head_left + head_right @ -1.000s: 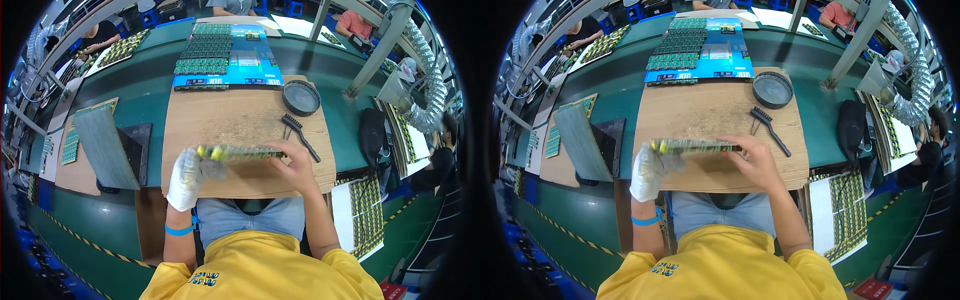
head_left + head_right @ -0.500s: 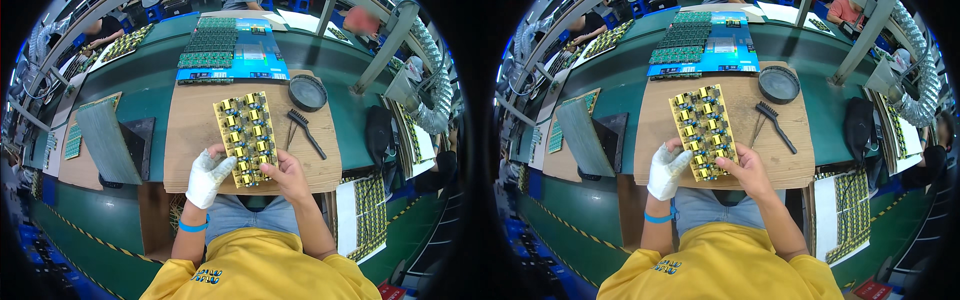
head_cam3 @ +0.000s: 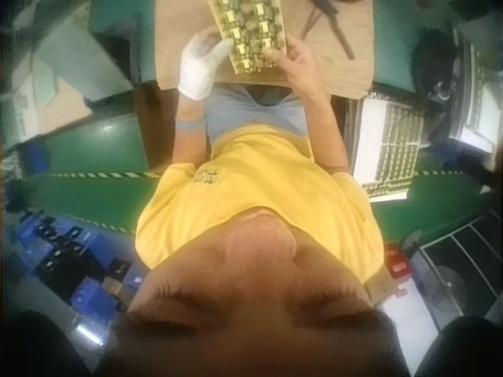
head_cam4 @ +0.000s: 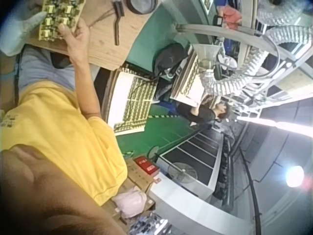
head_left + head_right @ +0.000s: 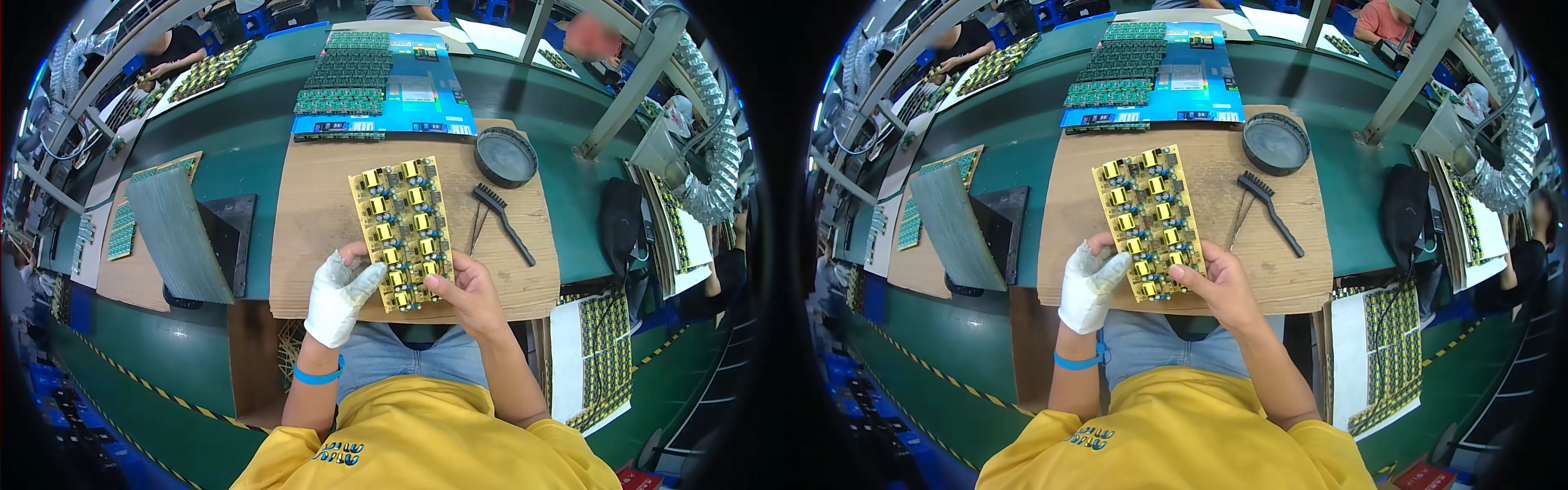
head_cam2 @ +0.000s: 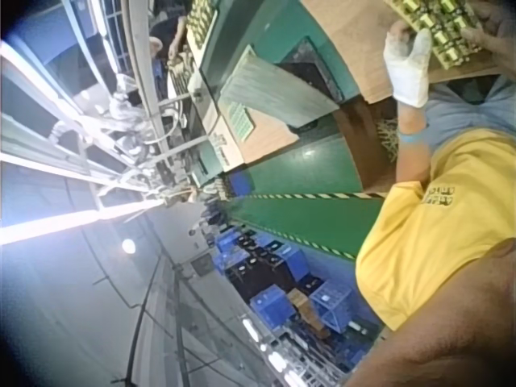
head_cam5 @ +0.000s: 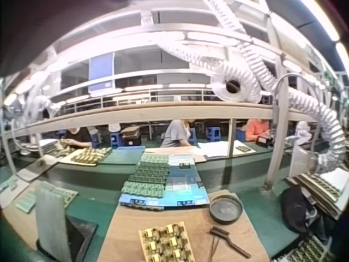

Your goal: Inspecting and assembling electronic components onto printed circuit board arrays at a manual assembly station.

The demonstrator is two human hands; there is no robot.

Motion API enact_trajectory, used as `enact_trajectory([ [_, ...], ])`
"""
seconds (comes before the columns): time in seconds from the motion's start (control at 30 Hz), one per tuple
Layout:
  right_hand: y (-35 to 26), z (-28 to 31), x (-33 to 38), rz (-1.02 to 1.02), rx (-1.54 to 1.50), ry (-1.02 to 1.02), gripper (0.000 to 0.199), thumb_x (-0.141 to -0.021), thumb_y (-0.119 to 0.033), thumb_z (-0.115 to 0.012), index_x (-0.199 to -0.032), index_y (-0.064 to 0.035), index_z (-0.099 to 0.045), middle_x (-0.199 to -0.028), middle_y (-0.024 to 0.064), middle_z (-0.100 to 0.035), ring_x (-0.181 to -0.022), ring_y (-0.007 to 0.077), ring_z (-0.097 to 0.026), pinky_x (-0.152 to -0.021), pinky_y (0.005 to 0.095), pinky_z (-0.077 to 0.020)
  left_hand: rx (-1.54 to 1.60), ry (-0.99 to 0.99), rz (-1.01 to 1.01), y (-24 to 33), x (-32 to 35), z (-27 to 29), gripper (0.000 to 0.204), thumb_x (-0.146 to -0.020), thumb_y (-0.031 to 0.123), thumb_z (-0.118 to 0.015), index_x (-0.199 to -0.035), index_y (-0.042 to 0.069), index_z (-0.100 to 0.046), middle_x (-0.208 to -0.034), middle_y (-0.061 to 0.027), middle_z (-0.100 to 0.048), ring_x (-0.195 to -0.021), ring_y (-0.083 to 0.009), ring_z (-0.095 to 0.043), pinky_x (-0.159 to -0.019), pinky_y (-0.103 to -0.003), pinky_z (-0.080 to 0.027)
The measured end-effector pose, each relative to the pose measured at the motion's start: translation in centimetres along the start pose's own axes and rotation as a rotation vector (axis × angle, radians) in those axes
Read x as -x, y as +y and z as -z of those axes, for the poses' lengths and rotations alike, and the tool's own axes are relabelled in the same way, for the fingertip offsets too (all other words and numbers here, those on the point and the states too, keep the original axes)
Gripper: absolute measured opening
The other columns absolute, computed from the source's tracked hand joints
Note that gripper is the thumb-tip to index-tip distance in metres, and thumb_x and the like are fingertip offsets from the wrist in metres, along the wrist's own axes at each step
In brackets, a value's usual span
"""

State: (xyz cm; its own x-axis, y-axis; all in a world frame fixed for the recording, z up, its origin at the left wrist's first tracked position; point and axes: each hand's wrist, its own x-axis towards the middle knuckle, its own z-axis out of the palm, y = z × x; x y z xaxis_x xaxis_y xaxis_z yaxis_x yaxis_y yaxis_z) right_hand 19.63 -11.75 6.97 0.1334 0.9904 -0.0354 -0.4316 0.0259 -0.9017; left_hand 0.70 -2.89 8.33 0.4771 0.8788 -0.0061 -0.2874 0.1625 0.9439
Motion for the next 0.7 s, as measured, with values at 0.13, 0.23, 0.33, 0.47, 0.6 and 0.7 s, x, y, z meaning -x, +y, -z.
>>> enact_trajectory([
  [0.13, 0.3, 0.0, 0.0, 0.004, 0.002, -0.010, 0.040, -0.097, -0.009, -0.071, -0.132, 0.0048, -0.059, -0.123, 0.0090, -0.070, -0.110, 0.0127, -0.065, -0.098, 0.0294, -0.0507, -0.068, 0.018, 0.022, -0.1, 0.2, 0.4, 0.024, -0.102, 0.008, -0.064, -0.124, 0.001, -0.063, -0.104, -0.0006, -0.068, -0.091, -0.0058, -0.059, -0.078, -0.021, -0.049],
  [0.23, 0.1, -0.1, -0.1, -0.011, -0.032, -0.003, 0.040, -0.097, -0.010, -0.070, -0.133, 0.0047, -0.059, -0.123, 0.0089, -0.070, -0.110, 0.0125, -0.065, -0.098, 0.0295, -0.0507, -0.013, 0.054, 0.055, -0.9, -0.1, 1.2, 0.025, -0.105, 0.016, -0.060, -0.124, 0.001, -0.063, -0.102, 0.0007, -0.067, -0.088, -0.0052, -0.057, -0.076, -0.020, -0.047],
  [0.33, 0.5, 0.0, -0.1, -0.028, -0.093, 0.021, 0.038, -0.098, -0.010, -0.069, -0.132, 0.0047, -0.060, -0.123, 0.0084, -0.070, -0.110, 0.0118, -0.064, -0.097, 0.0297, -0.0508, 0.028, 0.052, 0.064, -1.9, -0.2, 2.1, 0.031, -0.107, 0.024, -0.057, -0.127, 0.002, -0.062, -0.105, 0.0001, -0.068, -0.089, -0.0060, -0.058, -0.077, -0.021, -0.047],
  [0.47, 0.3, -0.2, 0.4, -0.036, 0.014, 0.107, 0.034, -0.099, -0.009, -0.068, -0.129, 0.0039, -0.062, -0.123, 0.0080, -0.070, -0.110, 0.0127, -0.065, -0.098, 0.0305, -0.0512, 0.060, -0.024, 0.026, -2.0, -0.3, 2.2, 0.044, -0.109, 0.035, -0.051, -0.136, 0.001, -0.058, -0.118, -0.0053, -0.067, -0.101, -0.0114, -0.062, -0.088, -0.027, -0.051],
  [0.6, -0.1, 0.0, -0.2, 0.285, 0.701, 0.158, 0.035, -0.094, -0.005, -0.070, -0.127, 0.0019, -0.063, -0.125, 0.0107, -0.070, -0.113, 0.0209, -0.066, -0.100, 0.0332, -0.0511, 0.285, -0.054, -0.018, -0.4, 0.0, 1.1, 0.056, -0.109, 0.042, -0.047, -0.144, -0.002, -0.051, -0.134, -0.0152, -0.062, -0.118, -0.0226, -0.062, -0.102, -0.037, -0.050],
  [0.7, -0.8, 0.3, -1.5, 0.910, 1.304, 0.074, 0.038, -0.090, -0.004, -0.072, -0.126, 0.0007, -0.064, -0.129, 0.0138, -0.068, -0.118, 0.0280, -0.065, -0.102, 0.0363, -0.0505, 0.723, 0.018, -0.013, 0.2, 0.2, 0.5, 0.059, -0.108, 0.043, -0.047, -0.143, -0.004, -0.049, -0.140, -0.0231, -0.058, -0.126, -0.0333, -0.060, -0.108, -0.046, -0.049],
])
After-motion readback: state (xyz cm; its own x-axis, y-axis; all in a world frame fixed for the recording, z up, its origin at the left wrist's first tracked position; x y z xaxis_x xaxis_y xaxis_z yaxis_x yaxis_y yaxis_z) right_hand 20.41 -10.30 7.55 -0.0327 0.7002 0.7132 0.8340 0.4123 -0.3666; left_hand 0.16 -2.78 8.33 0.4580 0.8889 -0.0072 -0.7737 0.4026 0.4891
